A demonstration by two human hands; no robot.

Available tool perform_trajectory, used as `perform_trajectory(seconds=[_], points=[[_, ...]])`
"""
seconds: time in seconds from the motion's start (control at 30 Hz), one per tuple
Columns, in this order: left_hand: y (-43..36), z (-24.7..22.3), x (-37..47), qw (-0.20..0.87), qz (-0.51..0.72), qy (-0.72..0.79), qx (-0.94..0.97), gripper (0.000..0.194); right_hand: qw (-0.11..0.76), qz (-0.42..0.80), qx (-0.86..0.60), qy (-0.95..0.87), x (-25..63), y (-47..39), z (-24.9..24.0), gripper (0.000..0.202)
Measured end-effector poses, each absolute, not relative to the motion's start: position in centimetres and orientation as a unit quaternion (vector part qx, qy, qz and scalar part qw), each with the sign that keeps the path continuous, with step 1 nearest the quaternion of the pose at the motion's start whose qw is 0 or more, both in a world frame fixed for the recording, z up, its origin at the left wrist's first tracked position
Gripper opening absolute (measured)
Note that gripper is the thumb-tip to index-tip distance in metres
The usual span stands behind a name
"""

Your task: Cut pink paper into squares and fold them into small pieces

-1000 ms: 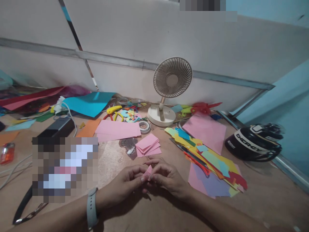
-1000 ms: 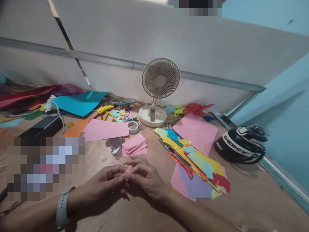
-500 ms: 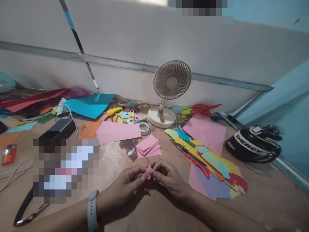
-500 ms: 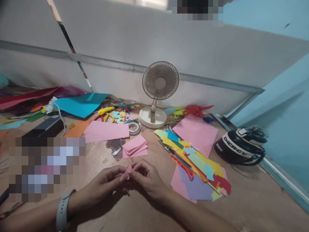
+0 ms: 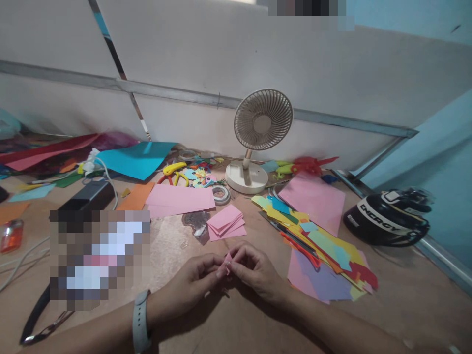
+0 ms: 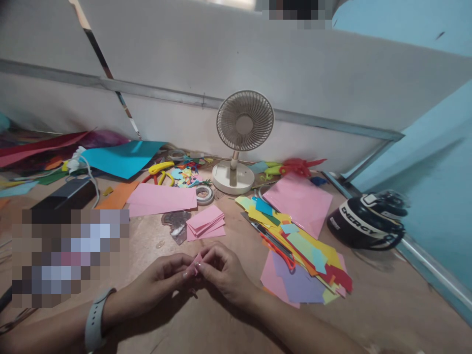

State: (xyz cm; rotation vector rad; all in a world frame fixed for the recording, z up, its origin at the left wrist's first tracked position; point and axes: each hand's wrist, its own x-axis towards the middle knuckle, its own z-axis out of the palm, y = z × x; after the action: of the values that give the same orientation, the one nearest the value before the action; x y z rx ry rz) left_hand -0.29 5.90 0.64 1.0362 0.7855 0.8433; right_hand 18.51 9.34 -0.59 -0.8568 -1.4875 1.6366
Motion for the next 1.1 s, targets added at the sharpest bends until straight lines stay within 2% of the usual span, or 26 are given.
perform_trajectory(seconds=[0.37, 0.7, 1.1], points=[[4.8, 0.7, 0.4, 0.794, 0.42, 0.339, 0.278, 0.025, 0.375, 0.611, -0.307, -0.626, 18.5, 9.6, 0.1, 0.034], [5.3, -0.2, -0.3, 0.787, 0.395, 0.308, 0.359, 0.037, 0.367, 0.637, -0.313, -0.601, 18.5, 9.2, -0.1, 0.034], [5.5, -0.4, -0.4, 0.78, 0.382, 0.294, 0.399, 0.036, 0.364, 0.739, -0.294, -0.485, 18.2, 8.9, -0.2, 0.032]])
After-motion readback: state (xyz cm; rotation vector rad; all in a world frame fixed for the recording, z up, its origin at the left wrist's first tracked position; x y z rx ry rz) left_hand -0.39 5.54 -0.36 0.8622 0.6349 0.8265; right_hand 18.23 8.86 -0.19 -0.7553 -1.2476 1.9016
